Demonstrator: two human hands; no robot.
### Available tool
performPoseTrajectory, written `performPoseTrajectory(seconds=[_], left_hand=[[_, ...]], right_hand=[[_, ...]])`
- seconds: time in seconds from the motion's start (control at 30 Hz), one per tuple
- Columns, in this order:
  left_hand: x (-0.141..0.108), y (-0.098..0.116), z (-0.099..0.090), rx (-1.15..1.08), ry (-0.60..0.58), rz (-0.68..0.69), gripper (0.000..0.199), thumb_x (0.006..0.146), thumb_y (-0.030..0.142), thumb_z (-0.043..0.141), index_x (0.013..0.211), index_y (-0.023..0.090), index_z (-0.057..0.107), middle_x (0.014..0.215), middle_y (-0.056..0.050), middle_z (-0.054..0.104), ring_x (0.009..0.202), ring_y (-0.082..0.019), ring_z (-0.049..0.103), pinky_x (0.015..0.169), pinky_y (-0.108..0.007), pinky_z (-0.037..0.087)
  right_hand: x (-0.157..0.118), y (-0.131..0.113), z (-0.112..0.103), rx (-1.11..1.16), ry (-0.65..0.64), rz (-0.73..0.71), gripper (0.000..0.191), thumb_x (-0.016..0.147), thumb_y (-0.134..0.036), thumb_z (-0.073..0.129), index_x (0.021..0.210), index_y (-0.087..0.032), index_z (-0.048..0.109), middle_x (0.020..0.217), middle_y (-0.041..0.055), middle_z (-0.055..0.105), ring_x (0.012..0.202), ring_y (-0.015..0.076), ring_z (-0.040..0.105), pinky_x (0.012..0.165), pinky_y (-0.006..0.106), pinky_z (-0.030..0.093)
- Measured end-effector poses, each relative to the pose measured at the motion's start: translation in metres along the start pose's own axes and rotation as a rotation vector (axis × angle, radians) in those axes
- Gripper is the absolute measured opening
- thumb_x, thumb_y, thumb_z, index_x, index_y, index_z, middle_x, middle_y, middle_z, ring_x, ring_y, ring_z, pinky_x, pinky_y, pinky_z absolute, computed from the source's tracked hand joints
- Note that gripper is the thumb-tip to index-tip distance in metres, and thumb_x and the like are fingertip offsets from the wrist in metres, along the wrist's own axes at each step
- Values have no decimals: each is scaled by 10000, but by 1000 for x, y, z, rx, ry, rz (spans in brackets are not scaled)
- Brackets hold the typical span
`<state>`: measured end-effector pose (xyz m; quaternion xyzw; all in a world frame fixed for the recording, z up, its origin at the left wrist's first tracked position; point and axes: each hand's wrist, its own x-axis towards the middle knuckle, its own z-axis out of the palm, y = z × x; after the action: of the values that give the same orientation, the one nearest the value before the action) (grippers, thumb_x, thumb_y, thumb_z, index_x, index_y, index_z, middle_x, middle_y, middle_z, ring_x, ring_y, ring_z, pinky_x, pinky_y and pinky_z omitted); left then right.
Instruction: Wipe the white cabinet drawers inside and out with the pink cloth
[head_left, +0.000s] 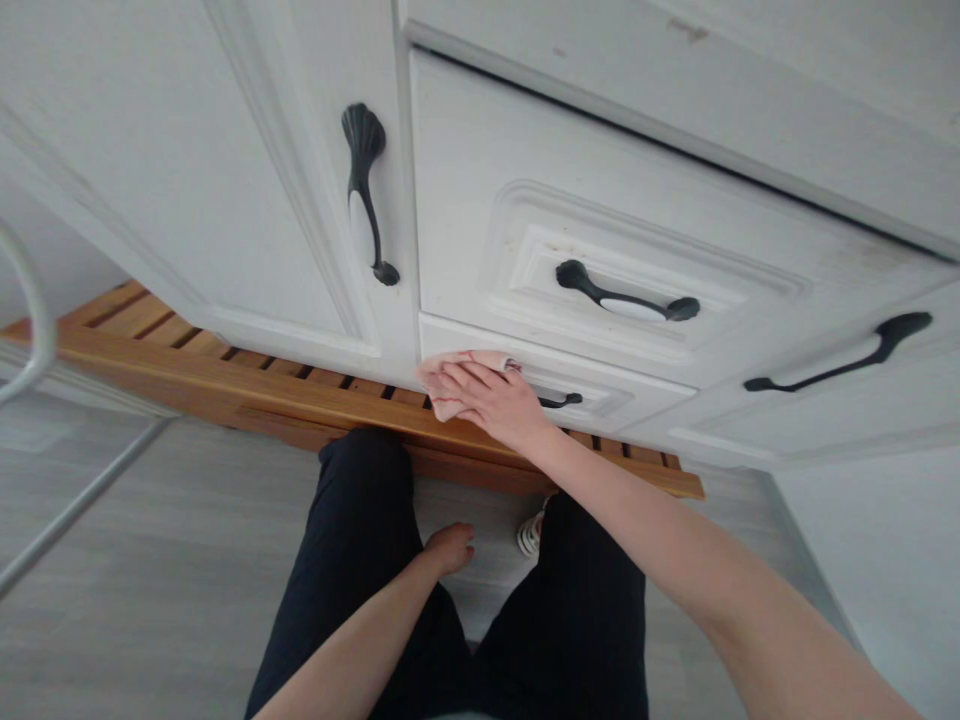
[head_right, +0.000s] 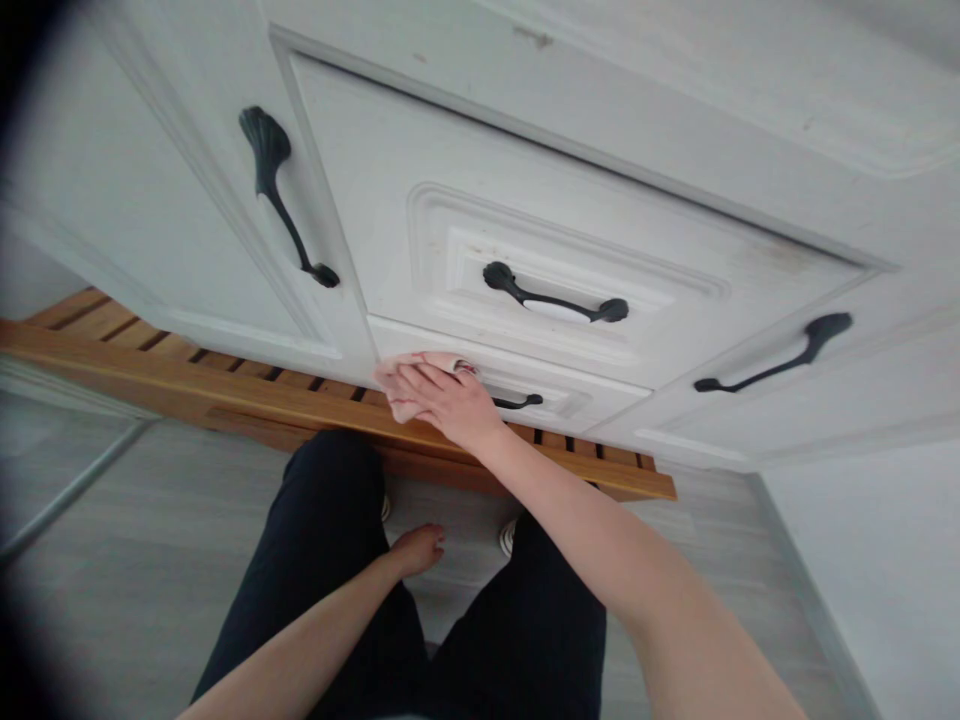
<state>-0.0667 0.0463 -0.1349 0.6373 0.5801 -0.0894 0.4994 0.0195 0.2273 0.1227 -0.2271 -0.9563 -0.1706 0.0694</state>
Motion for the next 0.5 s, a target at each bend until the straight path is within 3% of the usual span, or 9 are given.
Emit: performPoseTrajectory(seconds=[0.17, 0.33, 0.5], left_hand=[[-6, -4, -3, 33, 18, -40, 277, 952, 358, 623, 1180, 201, 636, 1258, -82, 646, 1140, -228, 621, 1006, -463, 505], [-12, -7, -5, 38, 27, -60, 285, 954, 371, 623, 1183, 203, 634, 1254, -77, 646, 1141, -230, 620, 1004, -468, 507], [-13, -7, -8, 51, 17, -58, 303, 945, 383, 633, 1182, 194, 629, 1256, -78, 636, 1142, -235, 614, 1006, -485, 503]], right_hand=[[-69, 22, -8, -119, 53, 143, 596, 1024, -291, 427, 1593, -232, 259, 1591, 32, 420, 1375, 209, 408, 917, 379, 394], [-138, 43, -12, -236, 74, 344, 561, 970, -210, 515, 1523, -215, 419, 1399, 101, 615, 1198, 261, 528, 923, 396, 374], [-210, 58, -8, -279, 57, 515, 508, 948, -165, 514, 1452, -222, 505, 1287, 128, 650, 1149, 295, 559, 906, 416, 421]])
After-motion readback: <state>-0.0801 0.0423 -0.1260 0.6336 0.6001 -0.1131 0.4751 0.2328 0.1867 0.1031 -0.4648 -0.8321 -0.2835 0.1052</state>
